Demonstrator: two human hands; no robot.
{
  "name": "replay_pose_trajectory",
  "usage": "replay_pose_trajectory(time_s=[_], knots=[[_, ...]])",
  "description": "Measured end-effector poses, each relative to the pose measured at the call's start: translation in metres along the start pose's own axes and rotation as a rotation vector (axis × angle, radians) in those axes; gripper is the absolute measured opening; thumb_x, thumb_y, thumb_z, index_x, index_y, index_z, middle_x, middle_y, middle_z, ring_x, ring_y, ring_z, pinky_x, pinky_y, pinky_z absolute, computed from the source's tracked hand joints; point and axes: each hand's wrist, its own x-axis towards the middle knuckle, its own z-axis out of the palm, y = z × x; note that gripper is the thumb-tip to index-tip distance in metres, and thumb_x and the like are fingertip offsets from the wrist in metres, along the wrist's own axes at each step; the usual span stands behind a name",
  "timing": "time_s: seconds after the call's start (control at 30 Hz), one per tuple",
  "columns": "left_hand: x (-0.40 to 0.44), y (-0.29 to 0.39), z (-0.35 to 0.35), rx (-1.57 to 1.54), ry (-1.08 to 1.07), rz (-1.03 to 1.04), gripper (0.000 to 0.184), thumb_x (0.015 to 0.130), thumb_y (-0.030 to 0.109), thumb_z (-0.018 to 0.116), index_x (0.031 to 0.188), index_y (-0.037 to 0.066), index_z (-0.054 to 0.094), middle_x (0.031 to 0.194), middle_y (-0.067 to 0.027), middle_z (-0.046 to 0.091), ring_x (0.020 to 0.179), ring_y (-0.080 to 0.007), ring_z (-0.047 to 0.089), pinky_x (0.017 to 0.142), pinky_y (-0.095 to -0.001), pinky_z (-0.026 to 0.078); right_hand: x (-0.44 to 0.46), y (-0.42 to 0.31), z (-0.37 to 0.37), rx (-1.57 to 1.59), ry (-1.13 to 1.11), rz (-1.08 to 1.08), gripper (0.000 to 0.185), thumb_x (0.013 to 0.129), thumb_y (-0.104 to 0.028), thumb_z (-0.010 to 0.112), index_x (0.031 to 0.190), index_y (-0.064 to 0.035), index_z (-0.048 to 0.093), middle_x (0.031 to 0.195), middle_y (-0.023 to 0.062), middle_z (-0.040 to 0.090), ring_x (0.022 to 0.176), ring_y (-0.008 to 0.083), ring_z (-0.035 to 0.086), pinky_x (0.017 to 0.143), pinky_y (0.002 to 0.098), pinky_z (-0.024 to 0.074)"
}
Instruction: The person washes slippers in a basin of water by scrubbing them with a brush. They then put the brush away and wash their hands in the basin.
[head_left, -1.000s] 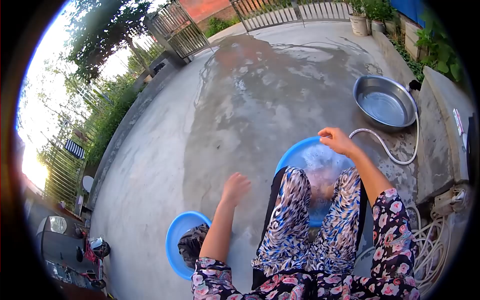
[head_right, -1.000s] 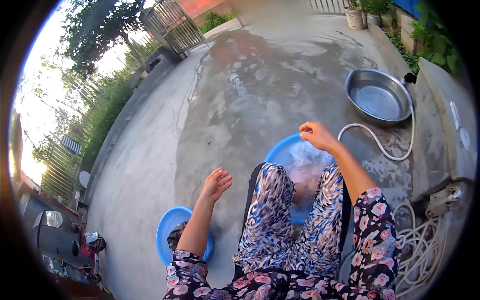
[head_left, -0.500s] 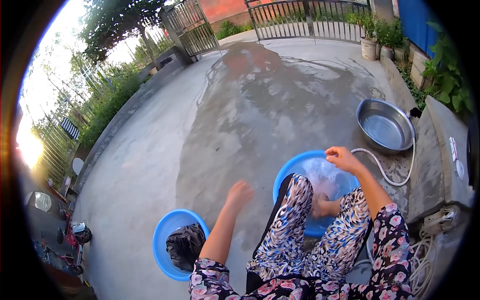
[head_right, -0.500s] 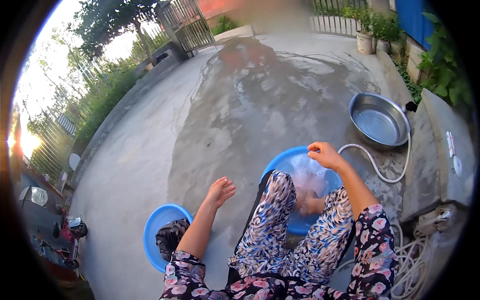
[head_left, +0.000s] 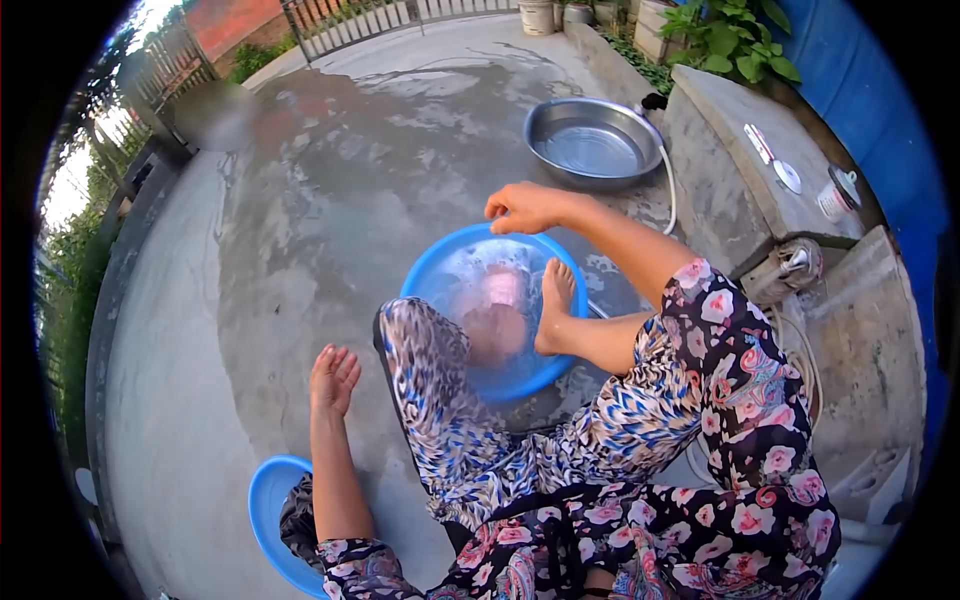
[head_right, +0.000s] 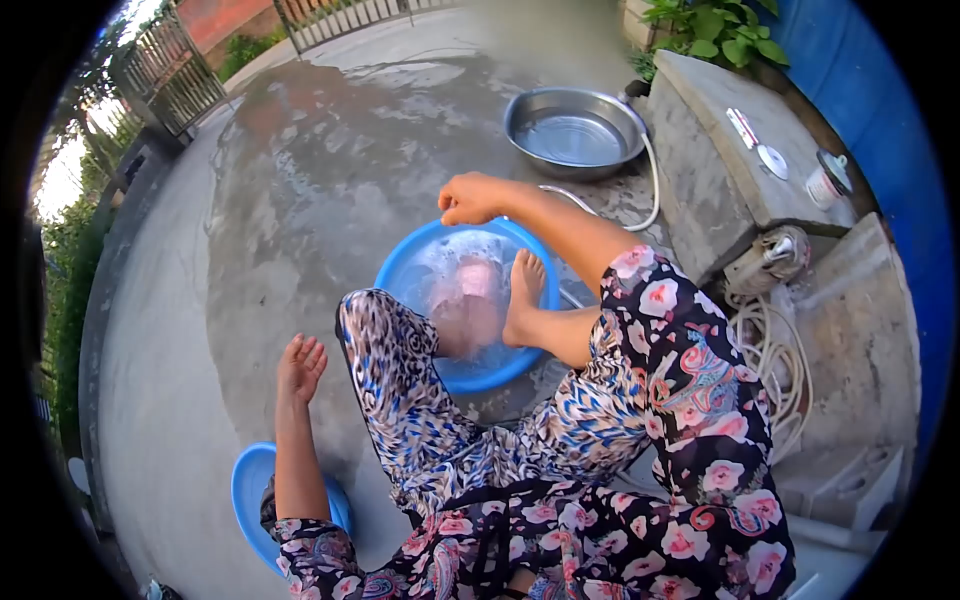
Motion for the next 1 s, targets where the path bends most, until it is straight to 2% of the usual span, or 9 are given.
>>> replay_pose_trajectory(time_s=[0.2,0.5,0.6,0.7,0.83,0.87,0.9,0.97,1.0], knots=[[0.016,0.024,-0.012,-0.001,-0.002,0.001,0.034,0.087,0.026,0.061,0.117,0.012,0.051,0.107,-0.0049,0.061,0.098,-0.0220,0.059,0.083,-0.0377,0.049,-0.035,0.011,-0.026,-0.074,0.067,0.085,0.042,0.078,-0.029,0.062,0.107,0.0014,0.061,0.101,0.0189,0.065,0.092,0.0282,0.064,0.079,0.0352,0.0495],[-0.001,0.079,0.010,0.041,-0.006,0.063,0.040,0.088,0.026,0.061,0.123,0.011,0.050,0.118,-0.0063,0.057,0.108,-0.0212,0.055,0.091,-0.0369,0.046,-0.084,0.040,0.007,0.293,0.179,0.228,0.037,0.079,-0.025,0.064,0.105,0.0020,0.061,0.097,0.0148,0.067,0.089,0.0219,0.063,0.076,0.0323,0.0495],[-0.017,0.094,0.015,0.049,-0.003,0.092,0.040,0.089,0.026,0.059,0.125,0.011,0.049,0.123,-0.0078,0.054,0.111,-0.0215,0.053,0.094,-0.0374,0.043,-0.080,0.053,0.032,0.374,0.218,0.176,0.036,0.077,-0.024,0.065,0.103,0.0012,0.063,0.095,0.0134,0.067,0.085,0.0206,0.064,0.072,0.0325,0.0501],[-0.009,0.118,0.032,0.062,-0.004,0.070,0.037,0.091,0.026,0.056,0.126,0.014,0.052,0.129,-0.0082,0.050,0.115,-0.0205,0.049,0.096,-0.0362,0.042,-0.068,0.087,0.037,0.295,0.347,0.033,0.035,0.074,-0.026,0.066,0.098,-0.0004,0.065,0.091,0.0163,0.067,0.082,0.0243,0.064,0.071,0.0352,0.0502],[-0.001,0.141,0.066,0.134,-0.032,0.052,0.035,0.092,0.026,0.052,0.126,0.016,0.053,0.133,-0.0056,0.046,0.115,-0.0201,0.049,0.096,-0.0354,0.044,-0.102,0.131,-0.010,0.511,0.566,0.198,0.032,0.073,-0.026,0.067,0.092,-0.0005,0.066,0.084,0.0130,0.068,0.075,0.0232,0.064,0.067,0.0347,0.0490],[0.001,0.140,0.077,0.147,0.000,0.081,0.038,0.092,0.027,0.052,0.129,0.016,0.049,0.131,-0.0054,0.048,0.112,-0.0194,0.050,0.091,-0.0329,0.045,-0.122,0.146,-0.015,0.512,0.590,0.225,0.032,0.073,-0.026,0.067,0.092,-0.0005,0.066,0.084,0.0130,0.068,0.075,0.0232,0.064,0.067,0.0347,0.0490],[0.023,0.144,0.050,0.141,-0.029,0.057,0.038,0.092,0.027,0.052,0.129,0.016,0.049,0.131,-0.0054,0.048,0.112,-0.0194,0.050,0.091,-0.0329,0.045,-0.132,0.149,-0.007,0.523,0.700,0.308,0.031,0.073,-0.025,0.068,0.092,-0.0011,0.066,0.082,0.0122,0.068,0.073,0.0221,0.064,0.066,0.0343,0.0487],[0.061,0.164,0.037,0.598,-0.183,-0.033,0.067,0.092,0.049,0.042,0.145,0.014,0.021,0.151,-0.0126,0.019,0.137,-0.0371,0.019,0.111,-0.0508,0.018,-0.165,0.184,0.000,0.635,0.834,0.507,0.027,0.074,-0.025,0.067,0.091,-0.0037,0.067,0.080,0.0100,0.068,0.069,0.0202,0.064,0.063,0.0341,0.0486],[0.065,0.170,0.052,0.608,-0.199,-0.038,0.067,0.092,0.049,0.042,0.145,0.014,0.021,0.151,-0.0126,0.019,0.137,-0.0371,0.019,0.111,-0.0508,0.018,-0.181,0.209,0.022,0.578,1.045,0.487,0.020,0.072,-0.027,0.064,0.071,-0.0064,0.067,0.062,0.0129,0.062,0.059,0.0265,0.061,0.058,0.0381,0.0475]])
